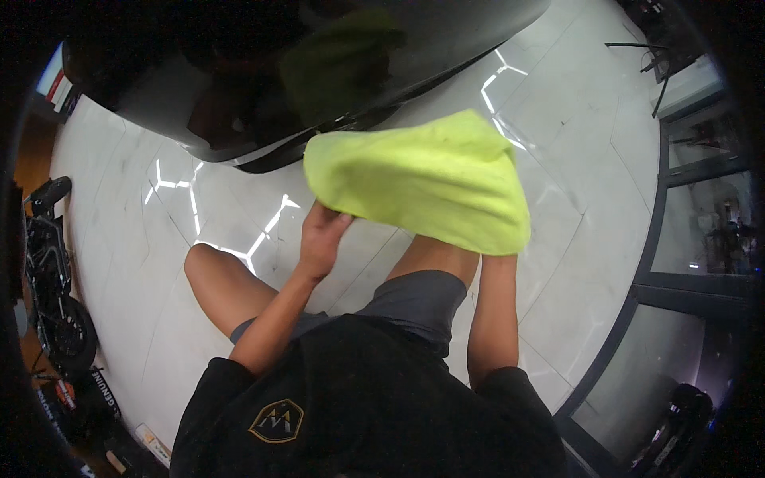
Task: The person wipes the exterior body panels of a black car and the glass of its headlight with a yellow cloth, moving between different sections of the vehicle.
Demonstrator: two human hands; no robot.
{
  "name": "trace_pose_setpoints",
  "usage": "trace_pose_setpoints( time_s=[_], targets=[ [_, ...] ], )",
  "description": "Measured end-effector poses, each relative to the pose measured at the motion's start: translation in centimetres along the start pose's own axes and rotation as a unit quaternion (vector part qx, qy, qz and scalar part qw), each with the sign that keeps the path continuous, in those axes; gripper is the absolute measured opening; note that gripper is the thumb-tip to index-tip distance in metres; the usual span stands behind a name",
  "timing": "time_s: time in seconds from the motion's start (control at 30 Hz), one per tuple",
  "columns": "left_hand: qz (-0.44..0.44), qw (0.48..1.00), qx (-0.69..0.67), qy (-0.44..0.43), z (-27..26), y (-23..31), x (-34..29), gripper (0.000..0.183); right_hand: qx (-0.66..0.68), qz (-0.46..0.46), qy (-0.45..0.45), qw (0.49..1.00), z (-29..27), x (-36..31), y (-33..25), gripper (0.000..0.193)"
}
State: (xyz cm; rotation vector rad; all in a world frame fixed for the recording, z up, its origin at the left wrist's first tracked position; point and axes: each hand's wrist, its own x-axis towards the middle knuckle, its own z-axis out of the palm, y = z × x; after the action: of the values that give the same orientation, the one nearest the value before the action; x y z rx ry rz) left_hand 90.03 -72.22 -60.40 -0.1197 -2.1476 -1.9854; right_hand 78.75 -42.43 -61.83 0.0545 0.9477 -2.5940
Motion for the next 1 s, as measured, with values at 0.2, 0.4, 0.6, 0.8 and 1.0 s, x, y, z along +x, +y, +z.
trace_pose_setpoints(
  time_s=[0.2, 0.4, 0.6, 0.8, 1.0],
  targets=[
    [-0.207, 0.875, -0.437, 0.009, -2.4, 5.1, 4.2, 0.030, 0.103, -0.062, 0.024, 0.992, 1.2, -2.1, 4.5, 0.057],
    [-0.183, 0.906, -0.381, 0.031, -7.7, 5.6, 5.8, 0.022, 0.094, -0.093, 0.020, 0.991, 1.2, -1.6, 2.1, 0.059],
    [-0.208, 0.907, -0.362, 0.045, -11.5, 5.5, 5.5, 0.027, 0.136, -0.099, 0.012, 0.986, 3.4, -6.1, 4.3, 0.061],
    [-0.151, 0.944, -0.294, 0.015, -15.7, 5.8, 4.7, 0.025, 0.120, -0.081, -0.023, 0.989, 4.3, -6.0, 3.6, 0.065],
    [-0.066, 0.987, -0.114, 0.090, -17.2, 8.2, 5.6, 0.030, -0.017, -0.054, -0.077, 0.995, 5.3, -5.1, -0.7, 0.033]
  ],
)
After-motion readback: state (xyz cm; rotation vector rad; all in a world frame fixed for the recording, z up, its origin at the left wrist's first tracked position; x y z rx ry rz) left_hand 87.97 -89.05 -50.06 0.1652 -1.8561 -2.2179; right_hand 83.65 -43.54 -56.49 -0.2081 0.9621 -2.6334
